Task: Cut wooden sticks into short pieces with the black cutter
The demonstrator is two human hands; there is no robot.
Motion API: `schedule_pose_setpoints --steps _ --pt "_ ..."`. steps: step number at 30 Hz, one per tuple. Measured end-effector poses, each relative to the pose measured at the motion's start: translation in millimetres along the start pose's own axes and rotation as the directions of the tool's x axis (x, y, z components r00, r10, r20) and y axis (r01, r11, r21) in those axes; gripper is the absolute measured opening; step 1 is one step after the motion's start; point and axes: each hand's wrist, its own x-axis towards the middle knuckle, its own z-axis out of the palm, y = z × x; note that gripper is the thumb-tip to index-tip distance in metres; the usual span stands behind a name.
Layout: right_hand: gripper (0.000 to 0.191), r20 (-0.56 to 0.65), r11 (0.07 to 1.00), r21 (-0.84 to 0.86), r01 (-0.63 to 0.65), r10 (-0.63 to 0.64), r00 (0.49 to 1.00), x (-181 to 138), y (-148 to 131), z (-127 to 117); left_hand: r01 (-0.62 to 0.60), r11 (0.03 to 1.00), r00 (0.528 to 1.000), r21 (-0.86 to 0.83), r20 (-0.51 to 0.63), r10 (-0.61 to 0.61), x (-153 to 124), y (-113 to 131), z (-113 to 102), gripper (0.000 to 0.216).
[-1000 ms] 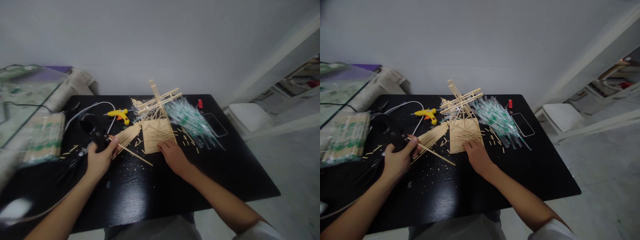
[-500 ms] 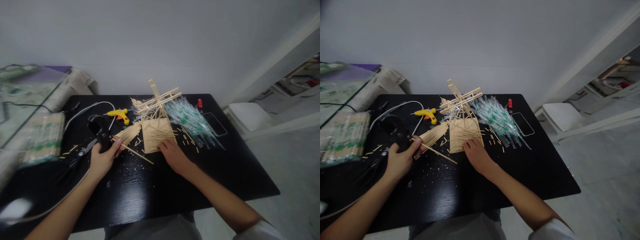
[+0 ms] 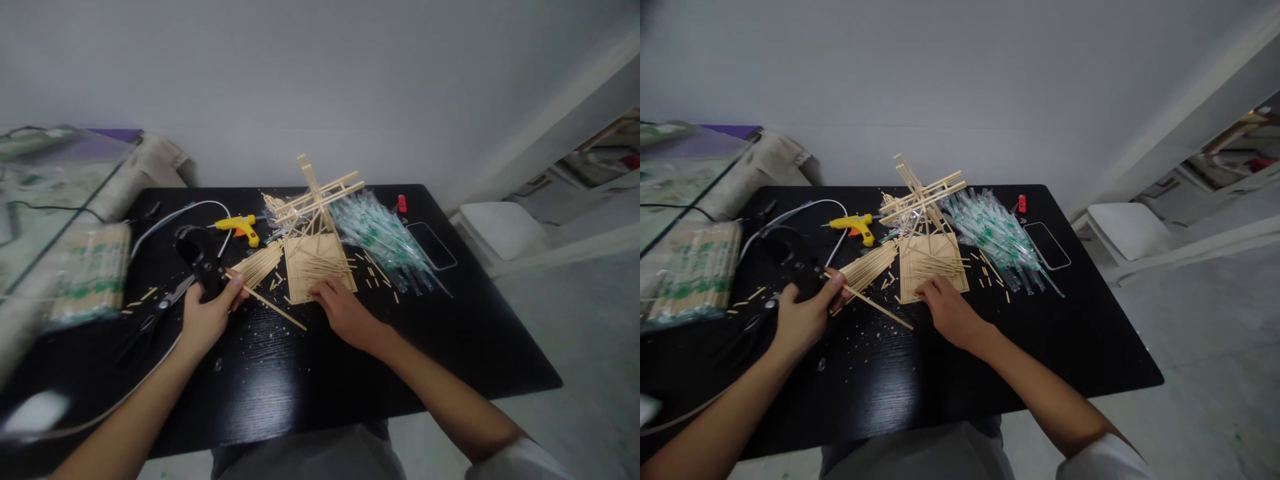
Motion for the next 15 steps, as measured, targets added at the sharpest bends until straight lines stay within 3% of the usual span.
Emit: schedule_pose_setpoints --steps 5,8,11,15 --pt "0.008 -0.028 0.957 0.288 -0.038 0.048 0.998 1.5 -9.0 -2.5 -0.021 0.995 1.0 0.098 0.003 0.021 -3.1 8.4 4.7 0.031" --pt "0.006 0.005 0.93 0.358 -0.076 0.08 0.997 0.6 -9.2 -0.2 -0.175 0.951 0.984 0.254 0.063 0.164 -4.7 24.2 9.4 0.027" --pt "0.006 0.008 0.894 0.433 -0.117 0.126 0.992 -1.2 -5.5 5.8 -0.362 0.846 0.932 0.392 0.179 0.315 -5.0 43.3 18.2 0.023" --pt "0.015 -0.012 0.819 0.56 -0.125 0.159 0.987 -2.0 2.2 17.2 -0.567 0.7 0.818 0.434 0.394 0.418 -3.9 58.1 33.4 0.017"
